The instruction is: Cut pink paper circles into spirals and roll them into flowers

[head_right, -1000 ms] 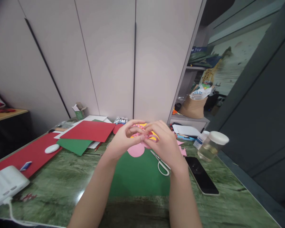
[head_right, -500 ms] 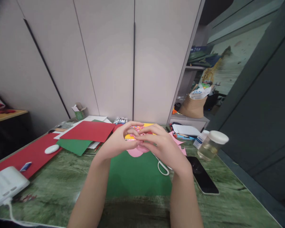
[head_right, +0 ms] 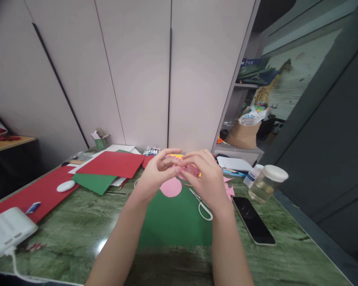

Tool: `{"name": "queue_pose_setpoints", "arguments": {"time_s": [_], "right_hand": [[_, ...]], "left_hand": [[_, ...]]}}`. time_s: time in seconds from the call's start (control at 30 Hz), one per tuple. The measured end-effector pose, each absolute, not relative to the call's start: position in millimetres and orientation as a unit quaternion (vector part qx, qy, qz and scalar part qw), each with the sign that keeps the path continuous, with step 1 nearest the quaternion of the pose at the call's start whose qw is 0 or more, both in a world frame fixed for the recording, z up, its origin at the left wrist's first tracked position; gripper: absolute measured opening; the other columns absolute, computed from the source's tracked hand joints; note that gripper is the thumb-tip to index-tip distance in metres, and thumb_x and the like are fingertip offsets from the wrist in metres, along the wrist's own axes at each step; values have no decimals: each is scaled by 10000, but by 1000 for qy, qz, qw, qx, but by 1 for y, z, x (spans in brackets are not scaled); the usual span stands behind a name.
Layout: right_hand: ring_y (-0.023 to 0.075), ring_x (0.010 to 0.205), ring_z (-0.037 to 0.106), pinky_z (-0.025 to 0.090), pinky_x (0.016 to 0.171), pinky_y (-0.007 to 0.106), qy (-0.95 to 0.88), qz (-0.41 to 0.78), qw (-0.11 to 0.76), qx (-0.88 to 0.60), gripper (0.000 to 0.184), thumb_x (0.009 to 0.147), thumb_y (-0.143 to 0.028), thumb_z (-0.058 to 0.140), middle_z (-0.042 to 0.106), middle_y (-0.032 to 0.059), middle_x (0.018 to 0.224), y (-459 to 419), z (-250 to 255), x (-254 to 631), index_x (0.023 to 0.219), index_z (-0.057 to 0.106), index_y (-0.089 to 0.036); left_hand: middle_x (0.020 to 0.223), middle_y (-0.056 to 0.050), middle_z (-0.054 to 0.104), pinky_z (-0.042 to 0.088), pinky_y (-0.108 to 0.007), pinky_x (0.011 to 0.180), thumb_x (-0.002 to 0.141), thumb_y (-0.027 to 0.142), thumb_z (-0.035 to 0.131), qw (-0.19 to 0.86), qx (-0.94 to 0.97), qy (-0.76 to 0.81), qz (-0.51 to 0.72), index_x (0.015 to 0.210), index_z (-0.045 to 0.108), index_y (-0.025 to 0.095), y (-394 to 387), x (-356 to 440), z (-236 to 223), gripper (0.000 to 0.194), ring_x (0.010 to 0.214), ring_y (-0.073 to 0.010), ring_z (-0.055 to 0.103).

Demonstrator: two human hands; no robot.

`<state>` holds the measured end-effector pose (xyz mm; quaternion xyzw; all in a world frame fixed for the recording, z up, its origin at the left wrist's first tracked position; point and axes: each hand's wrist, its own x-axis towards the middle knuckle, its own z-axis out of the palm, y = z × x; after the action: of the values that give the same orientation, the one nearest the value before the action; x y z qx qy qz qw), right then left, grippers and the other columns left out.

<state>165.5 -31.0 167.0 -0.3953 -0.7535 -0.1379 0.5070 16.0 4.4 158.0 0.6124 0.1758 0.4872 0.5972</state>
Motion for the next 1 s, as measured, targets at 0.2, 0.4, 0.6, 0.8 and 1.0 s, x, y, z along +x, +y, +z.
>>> {"name": "queue_pose_setpoints", "arguments": {"time_s": [0.2,0.4,0.6,0.8,1.0], "right_hand": [[200,891,581,468,771,373,-773,-119,486,-389,62,806,-192,635,654,34,904,-33,168,168,849,623,-236],[199,917,578,478,771,372,-797,-110,446,-392,126,823,-205,625,657,45,976,-39,170,177,925,677,-259],[205,996,577,505,790,386,-842,-64,385,-373,217,844,-212,594,654,43,1044,-40,171,177,1021,672,-309],[200,983,581,506,790,383,-831,-58,405,-377,189,846,-205,591,648,43,1045,-36,168,176,1000,665,-286],[200,878,573,465,766,376,-778,-126,470,-398,37,812,-196,632,653,40,904,-33,167,172,826,628,-230]], "left_hand": [[823,-13,654,518,-284,772,706,173,679,595,615,190,482,1111,533,212,4,13,160,433,821,-141,637],[844,-13,655,532,-272,731,701,157,661,577,651,208,447,1144,507,215,4,6,163,472,818,-141,642],[822,-21,661,500,-288,746,692,121,611,487,738,248,396,1169,509,207,2,-3,168,495,846,-156,619],[857,-35,664,500,-314,763,709,165,624,486,731,258,403,1157,521,216,3,-1,167,462,850,-166,621],[887,-34,663,495,-316,827,727,218,669,582,646,201,452,1135,521,222,4,10,162,434,951,-176,622]]}}
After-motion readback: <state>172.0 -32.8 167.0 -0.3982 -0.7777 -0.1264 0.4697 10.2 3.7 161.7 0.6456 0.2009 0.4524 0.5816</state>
